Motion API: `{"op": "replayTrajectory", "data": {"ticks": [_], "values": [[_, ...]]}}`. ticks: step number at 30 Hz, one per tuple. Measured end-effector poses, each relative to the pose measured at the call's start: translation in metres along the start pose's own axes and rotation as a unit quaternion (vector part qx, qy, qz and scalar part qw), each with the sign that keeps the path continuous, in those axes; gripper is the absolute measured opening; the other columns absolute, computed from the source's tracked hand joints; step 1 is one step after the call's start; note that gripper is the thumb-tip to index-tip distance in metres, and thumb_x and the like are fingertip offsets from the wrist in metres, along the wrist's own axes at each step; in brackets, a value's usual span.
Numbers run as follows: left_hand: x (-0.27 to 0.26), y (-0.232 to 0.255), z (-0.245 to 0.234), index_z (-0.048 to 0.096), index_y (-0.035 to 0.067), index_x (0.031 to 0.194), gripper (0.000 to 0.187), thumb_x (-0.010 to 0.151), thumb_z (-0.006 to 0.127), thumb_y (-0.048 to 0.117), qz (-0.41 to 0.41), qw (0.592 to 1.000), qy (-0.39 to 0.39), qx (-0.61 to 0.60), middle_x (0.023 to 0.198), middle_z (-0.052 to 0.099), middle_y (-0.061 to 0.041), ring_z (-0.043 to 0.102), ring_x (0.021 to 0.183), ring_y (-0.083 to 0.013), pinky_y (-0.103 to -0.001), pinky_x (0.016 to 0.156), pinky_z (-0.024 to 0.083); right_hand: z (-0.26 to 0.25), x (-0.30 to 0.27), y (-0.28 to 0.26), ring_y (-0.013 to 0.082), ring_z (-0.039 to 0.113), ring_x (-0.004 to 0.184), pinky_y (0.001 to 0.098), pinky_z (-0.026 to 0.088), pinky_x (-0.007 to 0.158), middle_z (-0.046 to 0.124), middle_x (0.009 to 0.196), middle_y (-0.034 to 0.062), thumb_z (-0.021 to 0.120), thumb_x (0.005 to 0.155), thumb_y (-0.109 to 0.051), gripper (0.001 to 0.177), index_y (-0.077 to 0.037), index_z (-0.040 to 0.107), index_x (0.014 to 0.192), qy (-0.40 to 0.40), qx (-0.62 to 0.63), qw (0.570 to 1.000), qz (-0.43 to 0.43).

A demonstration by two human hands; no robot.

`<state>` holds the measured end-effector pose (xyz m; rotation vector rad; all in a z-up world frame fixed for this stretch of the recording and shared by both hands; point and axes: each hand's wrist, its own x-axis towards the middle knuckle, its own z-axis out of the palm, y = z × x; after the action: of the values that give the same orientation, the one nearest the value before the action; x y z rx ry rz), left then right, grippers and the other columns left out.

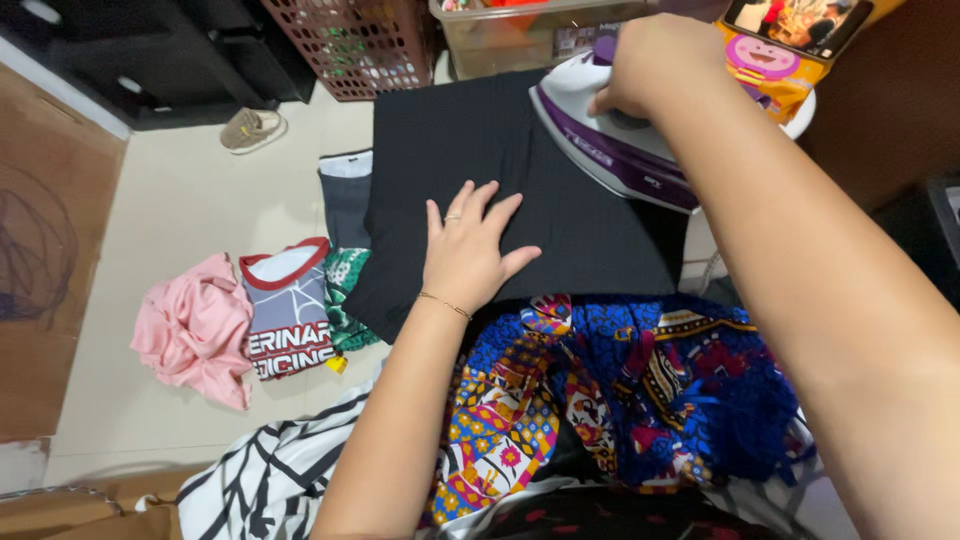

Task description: The person irons a teal garment and a black garment on a small white ironing board. They smooth the fabric, use a purple iron, and fold the items after ironing.

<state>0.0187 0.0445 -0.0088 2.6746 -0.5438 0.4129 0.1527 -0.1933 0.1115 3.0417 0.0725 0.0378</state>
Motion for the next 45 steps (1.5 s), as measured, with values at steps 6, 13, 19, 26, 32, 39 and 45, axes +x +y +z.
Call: {"op": "replayTrajectory", "data": {"ticks": [6, 13, 19, 26, 32, 39, 45], "values": [[-0.001, 0.001, 0.002, 0.058, 0.013, 0.142, 0.082, 0.079, 0.072, 0.064, -0.010, 0.999, -0.030, 0.031, 0.152, 0.049, -0.009, 0.036, 0.146, -0.0343, -0.070, 0.115, 0.022, -0.004, -0.001, 0.015, 0.0366, 0.071, 0.104, 0.0481, 0.056, 0.087, 0.075, 0.113, 0.0172, 0.092, 0.064, -0.055, 0.071, -0.008, 0.077, 0.115, -0.066, -0.004, 0.994, -0.083], [0.000, -0.001, 0.000, 0.057, 0.009, 0.141, 0.084, 0.078, 0.072, 0.064, -0.021, 0.998, -0.052, 0.028, 0.152, 0.049, -0.008, 0.035, 0.146, -0.0334, -0.068, 0.116, 0.020, -0.008, -0.013, 0.019, 0.0352, 0.070, 0.109, 0.0482, 0.056, 0.089, 0.074, 0.118, 0.0160, 0.091, 0.064, -0.055, 0.079, -0.011, 0.072, 0.127, -0.054, 0.014, 0.997, -0.049], [-0.001, -0.003, -0.002, 0.061, 0.010, 0.139, 0.053, 0.097, 0.060, 0.042, -0.038, 0.999, -0.030, -0.016, 0.151, 0.052, -0.006, 0.039, 0.146, -0.0302, -0.064, 0.118, 0.020, -0.028, -0.043, 0.024, 0.0345, 0.072, 0.104, 0.0474, 0.057, 0.088, 0.075, 0.112, 0.0113, 0.092, 0.061, -0.051, 0.076, -0.021, 0.070, 0.127, -0.135, 0.004, 0.982, -0.131], [-0.004, -0.002, -0.003, 0.063, 0.014, 0.137, 0.042, 0.097, 0.056, 0.023, -0.045, 0.999, -0.021, -0.016, 0.147, 0.055, -0.002, 0.041, 0.145, -0.0269, -0.062, 0.119, 0.022, -0.045, -0.101, 0.022, 0.0317, 0.072, 0.104, 0.0472, 0.057, 0.086, 0.078, 0.104, 0.0058, 0.089, 0.065, -0.050, 0.057, -0.027, 0.073, 0.114, -0.181, -0.025, 0.972, -0.148], [-0.003, 0.001, -0.005, 0.064, 0.020, 0.138, 0.042, 0.096, 0.059, 0.023, -0.034, 0.999, -0.028, 0.005, 0.149, 0.054, -0.004, 0.041, 0.145, -0.0290, -0.064, 0.118, 0.022, -0.050, -0.116, 0.022, 0.0326, 0.072, 0.101, 0.0473, 0.057, 0.084, 0.077, 0.100, 0.0076, 0.088, 0.065, -0.051, 0.058, -0.027, 0.072, 0.115, -0.160, -0.014, 0.978, -0.131], [-0.002, 0.002, -0.006, 0.066, 0.027, 0.135, 0.039, 0.097, 0.061, 0.034, -0.035, 0.999, -0.036, 0.005, 0.149, 0.052, -0.006, 0.039, 0.145, -0.0314, -0.065, 0.117, 0.020, -0.050, -0.128, 0.028, 0.0317, 0.072, 0.100, 0.0471, 0.057, 0.084, 0.077, 0.098, 0.0065, 0.087, 0.065, -0.051, 0.055, -0.027, 0.072, 0.112, -0.186, -0.032, 0.973, -0.133], [-0.003, 0.000, -0.004, 0.065, 0.026, 0.137, 0.041, 0.097, 0.060, 0.032, -0.029, 0.999, -0.032, 0.008, 0.150, 0.051, -0.006, 0.039, 0.145, -0.0311, -0.065, 0.117, 0.020, -0.047, -0.138, 0.031, 0.0313, 0.072, 0.100, 0.0466, 0.056, 0.083, 0.077, 0.097, 0.0066, 0.087, 0.063, -0.052, 0.056, -0.026, 0.073, 0.111, -0.161, -0.030, 0.974, -0.156]]}}
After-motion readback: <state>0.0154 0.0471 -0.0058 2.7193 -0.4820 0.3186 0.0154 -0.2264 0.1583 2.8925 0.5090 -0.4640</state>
